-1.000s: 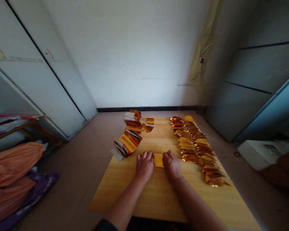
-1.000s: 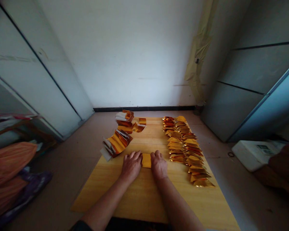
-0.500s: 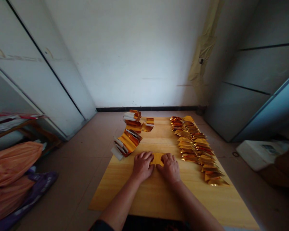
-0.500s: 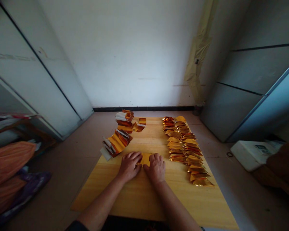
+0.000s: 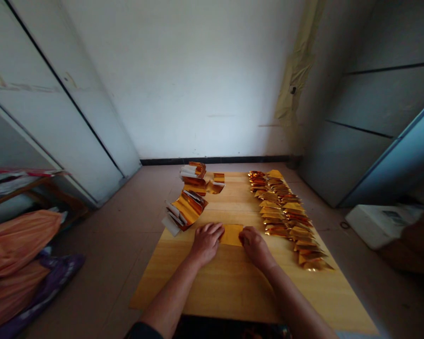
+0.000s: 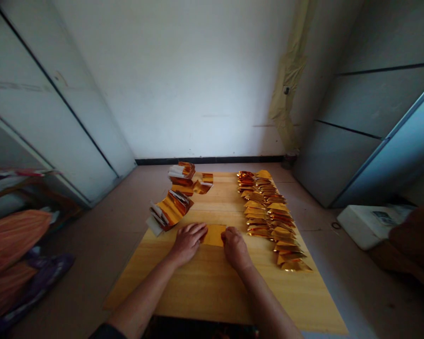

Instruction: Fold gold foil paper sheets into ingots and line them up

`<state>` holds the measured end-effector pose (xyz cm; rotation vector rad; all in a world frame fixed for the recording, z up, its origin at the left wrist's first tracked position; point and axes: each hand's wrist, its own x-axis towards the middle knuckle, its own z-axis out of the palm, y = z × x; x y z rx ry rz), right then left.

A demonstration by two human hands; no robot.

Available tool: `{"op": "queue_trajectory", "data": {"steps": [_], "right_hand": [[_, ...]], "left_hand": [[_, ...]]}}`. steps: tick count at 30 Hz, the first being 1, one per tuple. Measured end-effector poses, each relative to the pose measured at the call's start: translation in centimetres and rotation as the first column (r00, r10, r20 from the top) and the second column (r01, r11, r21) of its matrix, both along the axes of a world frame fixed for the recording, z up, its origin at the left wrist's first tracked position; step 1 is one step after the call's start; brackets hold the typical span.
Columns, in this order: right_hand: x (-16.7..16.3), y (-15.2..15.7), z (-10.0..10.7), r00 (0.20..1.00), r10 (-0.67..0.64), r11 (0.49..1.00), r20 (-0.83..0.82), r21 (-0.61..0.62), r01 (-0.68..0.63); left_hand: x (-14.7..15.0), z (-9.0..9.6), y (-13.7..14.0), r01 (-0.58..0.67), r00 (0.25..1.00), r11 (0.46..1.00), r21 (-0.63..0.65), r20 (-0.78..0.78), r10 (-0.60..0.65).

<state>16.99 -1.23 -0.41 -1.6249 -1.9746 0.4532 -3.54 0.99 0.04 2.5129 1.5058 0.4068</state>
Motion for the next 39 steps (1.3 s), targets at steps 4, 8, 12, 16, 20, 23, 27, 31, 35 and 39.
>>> {"op": "queue_trajectory", "data": {"steps": [4,8,12,16,20,23,27,31,35,39], "right_hand": [[-0.3,-0.9,0.8,0.984,0.062,0.998,0.167,0.019,-0.066],[-0.6,-0.9,1.1,0.948,0.106,0.993,0.301,0.020,-0.118],[-0.4,-0.6,1.3,0.917,0.155,0.982,0.369,0.041,-0.182],[0.2,-0.3,1.6,0.909,0.208,0.973,0.361,0.021,-0.231],[0.6,0.3,1.6,0.901,0.242,0.962,0.359,0.029,-0.270],[0.6,0.4,1.4,0.901,0.233,0.960,0.365,0.060,-0.272],[0.7,0.3,1.4,0.906,0.243,0.958,0.348,0.060,-0.280],[0.9,0.4,1.4,0.912,0.266,0.951,0.313,0.067,-0.301],[0.7,0.4,1.0,0.920,0.234,0.956,0.313,0.095,-0.276],[0.1,-0.5,0.5,0.943,0.120,0.975,0.312,0.141,-0.171]], "left_hand": [[0.1,0.7,-0.2,0.008,1.000,1.000,-0.026,-0.008,-0.008],[0.1,0.8,-0.2,0.014,1.000,1.000,-0.020,-0.005,-0.014],[0.1,0.6,-0.1,0.011,1.000,0.999,0.031,0.002,-0.012],[0.1,0.5,0.0,0.017,1.000,0.999,0.049,-0.001,-0.017],[-0.1,0.6,0.3,0.032,0.999,0.997,0.064,0.012,-0.033],[-0.2,0.6,0.5,0.057,0.998,0.996,0.066,0.003,-0.058],[-0.1,0.6,0.5,0.069,0.998,0.994,0.090,-0.016,-0.068],[0.1,0.4,0.7,0.066,0.998,0.990,0.122,-0.029,-0.063],[0.3,0.5,0.6,0.065,0.998,0.986,0.151,-0.032,-0.060],[0.6,0.8,-0.3,0.039,0.999,0.984,0.176,-0.022,-0.036]]}}
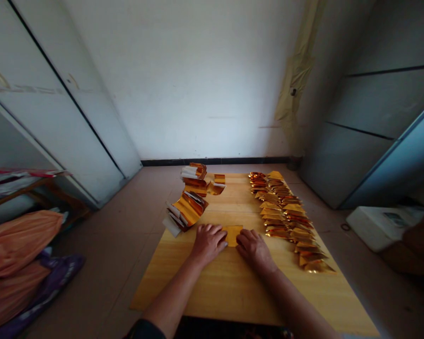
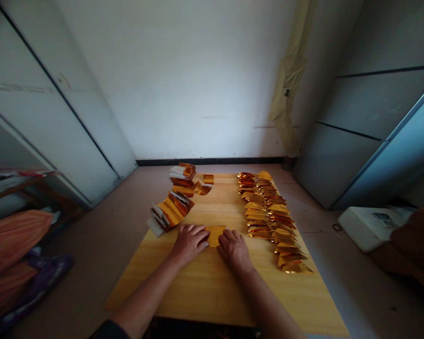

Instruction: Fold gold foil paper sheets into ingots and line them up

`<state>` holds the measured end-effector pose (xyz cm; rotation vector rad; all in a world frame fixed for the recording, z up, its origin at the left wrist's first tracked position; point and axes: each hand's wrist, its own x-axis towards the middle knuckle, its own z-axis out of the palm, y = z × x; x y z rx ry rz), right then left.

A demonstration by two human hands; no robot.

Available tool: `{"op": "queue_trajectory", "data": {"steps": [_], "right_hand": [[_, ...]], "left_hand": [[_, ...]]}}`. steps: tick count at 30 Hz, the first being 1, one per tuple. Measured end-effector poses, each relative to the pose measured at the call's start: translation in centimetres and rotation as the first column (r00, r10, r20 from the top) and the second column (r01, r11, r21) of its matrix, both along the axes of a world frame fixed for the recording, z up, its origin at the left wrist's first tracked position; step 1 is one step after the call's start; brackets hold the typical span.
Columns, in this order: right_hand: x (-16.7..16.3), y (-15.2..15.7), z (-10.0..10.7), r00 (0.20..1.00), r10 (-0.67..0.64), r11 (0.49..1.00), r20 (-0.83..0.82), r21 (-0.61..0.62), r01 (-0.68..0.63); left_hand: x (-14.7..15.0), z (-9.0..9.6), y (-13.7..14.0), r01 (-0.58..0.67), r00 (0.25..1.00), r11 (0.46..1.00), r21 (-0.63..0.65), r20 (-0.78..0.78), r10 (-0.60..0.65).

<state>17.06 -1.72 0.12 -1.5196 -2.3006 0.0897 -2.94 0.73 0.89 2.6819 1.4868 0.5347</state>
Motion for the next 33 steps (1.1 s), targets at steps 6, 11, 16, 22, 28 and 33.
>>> {"op": "queue_trajectory", "data": {"steps": [6,11,16,22,28,33], "right_hand": [[-0.6,-0.9,0.2,0.996,-0.077,0.997,0.039,-0.001,0.078],[-0.8,-0.9,0.5,0.992,-0.076,0.997,0.105,-0.009,0.077],[-0.7,-1.0,-0.1,0.987,-0.090,0.996,0.130,0.035,0.086],[-0.7,-0.9,-0.7,0.986,-0.102,0.994,0.130,0.059,0.095],[-0.8,-0.9,-0.6,0.986,-0.100,0.994,0.134,0.048,0.095],[-0.8,-1.0,-0.3,0.986,-0.094,0.995,0.137,0.047,0.088]], "left_hand": [[0.6,0.3,-0.9,-0.150,0.989,0.989,-0.005,-0.016,0.150],[2.2,0.3,0.3,-0.205,0.976,0.971,-0.125,0.053,0.213],[4.2,0.6,1.1,-0.268,0.957,0.930,-0.253,0.043,0.288],[4.8,0.4,1.5,-0.358,0.907,0.866,-0.348,0.089,0.411],[4.4,1.7,1.5,-0.292,0.930,0.877,-0.383,0.103,0.354],[4.1,2.7,2.6,-0.335,0.902,0.789,-0.515,0.066,0.427]]}}
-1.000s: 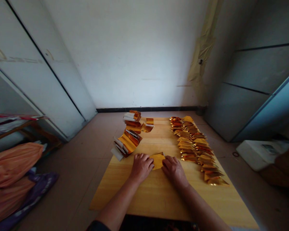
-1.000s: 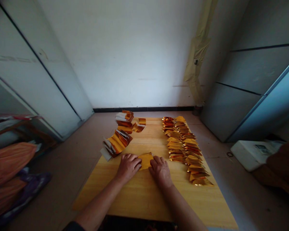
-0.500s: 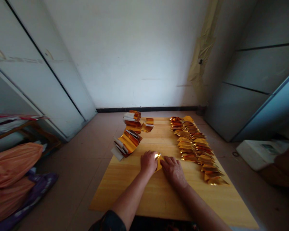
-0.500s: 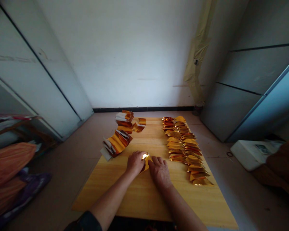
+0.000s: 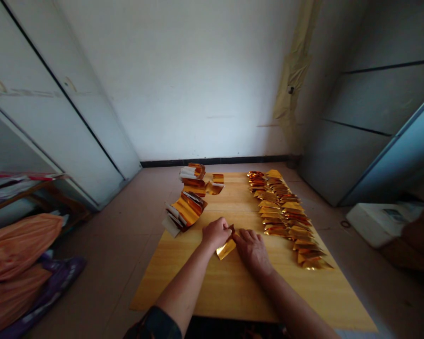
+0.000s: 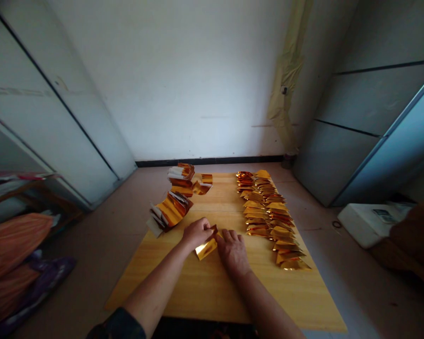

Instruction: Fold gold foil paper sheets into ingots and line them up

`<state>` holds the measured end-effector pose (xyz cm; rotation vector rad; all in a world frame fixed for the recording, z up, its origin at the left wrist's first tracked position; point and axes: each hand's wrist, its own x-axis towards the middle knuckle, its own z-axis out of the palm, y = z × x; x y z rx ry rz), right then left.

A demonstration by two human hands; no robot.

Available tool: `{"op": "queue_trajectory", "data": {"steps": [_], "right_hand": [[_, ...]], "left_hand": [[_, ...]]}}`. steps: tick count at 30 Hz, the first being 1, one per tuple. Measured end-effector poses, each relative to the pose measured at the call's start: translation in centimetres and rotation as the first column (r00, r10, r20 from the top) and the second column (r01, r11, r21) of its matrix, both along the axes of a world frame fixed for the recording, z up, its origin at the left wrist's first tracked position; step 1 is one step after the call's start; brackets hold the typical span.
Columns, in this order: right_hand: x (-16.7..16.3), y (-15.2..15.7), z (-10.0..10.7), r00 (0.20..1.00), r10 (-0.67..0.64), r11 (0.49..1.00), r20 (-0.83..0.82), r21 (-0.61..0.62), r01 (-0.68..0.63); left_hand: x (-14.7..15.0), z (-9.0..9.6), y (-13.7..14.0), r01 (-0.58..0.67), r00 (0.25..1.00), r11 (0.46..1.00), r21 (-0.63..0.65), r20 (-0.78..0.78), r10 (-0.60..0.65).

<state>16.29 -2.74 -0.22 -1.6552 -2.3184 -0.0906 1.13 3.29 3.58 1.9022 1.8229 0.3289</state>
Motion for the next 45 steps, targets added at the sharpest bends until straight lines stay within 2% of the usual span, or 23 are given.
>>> {"op": "queue_trajectory", "data": {"steps": [2,6,13,15,18,20,22,25,28,33,37,41,45], "right_hand": [[0.0,0.0,0.1,1.000,-0.003,1.000,-0.005,-0.002,0.003],[0.0,-0.1,0.2,1.000,0.004,1.000,-0.027,0.000,-0.004],[0.0,0.0,0.1,0.999,0.001,1.000,-0.037,-0.023,-0.002],[-0.1,-0.1,0.4,0.999,0.003,0.999,-0.041,-0.033,-0.004],[-0.1,-0.2,0.6,0.998,0.009,0.999,-0.060,-0.033,-0.011],[0.0,-0.1,0.4,0.995,0.013,1.000,-0.098,-0.023,-0.015],[0.0,0.4,0.1,0.980,0.012,1.000,-0.201,-0.009,-0.014],[0.1,1.6,-0.3,0.891,-0.013,1.000,-0.453,0.007,0.018],[-0.1,3.1,-0.4,0.764,-0.079,0.997,-0.641,-0.060,0.053],[-1.0,4.5,-0.5,0.561,-0.150,0.981,-0.814,-0.193,-0.019],[-1.5,4.4,-0.8,0.387,-0.174,0.972,-0.905,-0.221,-0.079],[-1.3,4.4,-0.8,0.346,-0.202,0.966,-0.916,-0.245,-0.085],[-1.2,4.5,-0.7,0.310,-0.238,0.956,-0.921,-0.279,-0.094]], "left_hand": [[-0.2,-0.3,0.5,-0.015,0.997,0.998,-0.057,0.076,0.019],[-0.6,-1.5,1.1,-0.012,0.959,0.996,-0.086,0.282,0.036],[-0.5,-2.0,0.9,-0.039,0.810,0.990,-0.138,0.575,0.112],[-0.6,-1.9,1.0,-0.082,0.792,0.988,-0.133,0.593,0.146],[-0.8,-1.9,1.3,-0.114,0.824,0.983,-0.146,0.539,0.176],[-0.9,-2.0,1.3,-0.093,0.849,0.987,-0.128,0.508,0.146],[-0.9,-2.2,1.1,-0.072,0.853,0.994,-0.084,0.512,0.105],[-0.8,-2.5,0.4,-0.078,0.829,0.997,-0.015,0.554,0.073],[-0.8,-2.4,-0.3,-0.055,0.788,0.998,0.003,0.614,0.042],[-1.0,-1.9,-1.0,-0.059,0.763,0.998,-0.028,0.643,0.063],[-1.6,-1.9,-1.3,-0.024,0.744,0.994,-0.109,0.662,0.091],[-2.8,-2.5,-1.4,0.000,0.766,0.985,-0.175,0.633,0.112],[-3.9,-3.3,-1.2,0.018,0.818,0.993,-0.114,0.573,0.051]]}}
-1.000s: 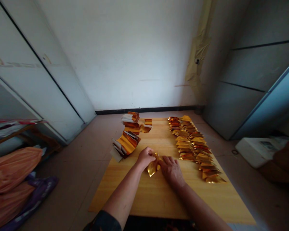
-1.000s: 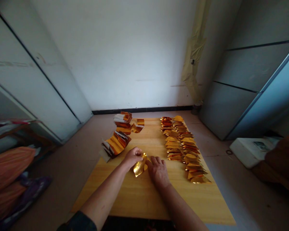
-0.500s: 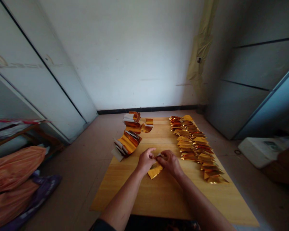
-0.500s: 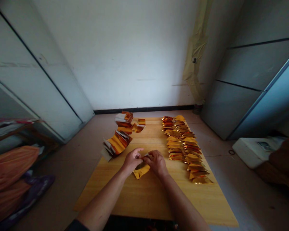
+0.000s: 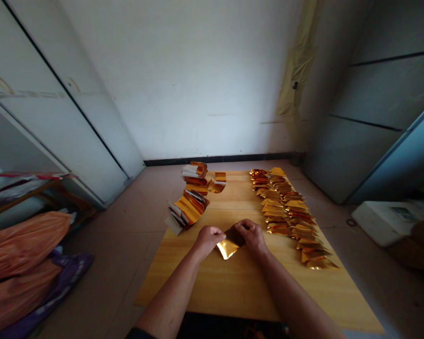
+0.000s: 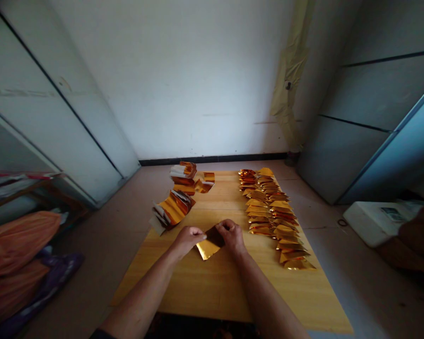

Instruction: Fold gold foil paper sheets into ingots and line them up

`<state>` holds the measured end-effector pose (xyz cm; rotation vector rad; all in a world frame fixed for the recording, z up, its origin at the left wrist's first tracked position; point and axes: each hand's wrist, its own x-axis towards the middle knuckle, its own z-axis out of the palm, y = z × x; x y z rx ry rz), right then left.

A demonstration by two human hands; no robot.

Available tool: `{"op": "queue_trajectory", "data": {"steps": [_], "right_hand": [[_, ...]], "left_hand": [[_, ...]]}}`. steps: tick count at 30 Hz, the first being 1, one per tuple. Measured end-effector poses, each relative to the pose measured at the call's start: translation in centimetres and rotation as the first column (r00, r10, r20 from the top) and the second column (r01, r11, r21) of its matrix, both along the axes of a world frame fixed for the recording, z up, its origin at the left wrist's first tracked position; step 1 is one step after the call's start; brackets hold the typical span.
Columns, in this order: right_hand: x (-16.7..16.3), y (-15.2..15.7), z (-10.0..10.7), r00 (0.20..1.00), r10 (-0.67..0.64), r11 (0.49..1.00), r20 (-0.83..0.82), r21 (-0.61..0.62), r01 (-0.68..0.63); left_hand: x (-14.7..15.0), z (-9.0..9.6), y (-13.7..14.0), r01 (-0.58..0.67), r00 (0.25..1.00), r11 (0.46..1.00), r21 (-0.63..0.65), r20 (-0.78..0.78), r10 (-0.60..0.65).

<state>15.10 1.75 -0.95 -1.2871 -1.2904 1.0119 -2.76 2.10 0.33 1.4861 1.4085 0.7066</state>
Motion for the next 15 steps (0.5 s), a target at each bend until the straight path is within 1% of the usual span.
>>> {"op": "queue_trajectory", "data": {"steps": [4,8,10,12,13,15], "right_hand": [[-0.2,0.0,0.1,1.000,0.002,1.000,-0.013,-0.008,-0.002],[-0.3,0.1,0.1,0.999,-0.030,1.000,0.045,0.007,0.029],[-0.3,0.3,-0.1,0.995,-0.029,0.999,0.099,0.016,0.027],[-0.3,0.5,-0.3,0.973,-0.038,0.999,0.226,0.046,0.028],[-0.4,0.5,-0.3,0.947,-0.049,0.998,0.317,0.061,0.031],[-0.6,0.5,-0.2,0.858,-0.072,0.996,0.509,0.082,0.035]], "left_hand": [[-0.2,-0.5,0.0,-0.010,0.999,1.000,0.029,-0.042,0.011],[0.0,-0.3,0.0,-0.026,0.996,0.999,0.046,-0.087,0.030],[0.1,0.1,0.0,-0.014,0.985,0.997,0.081,-0.168,0.027],[0.2,0.6,0.0,0.019,0.948,0.992,0.126,-0.318,0.022],[0.2,0.8,-0.1,0.040,0.913,0.988,0.147,-0.407,0.023],[0.4,1.4,-0.4,0.082,0.822,0.982,0.169,-0.569,0.029]]}}
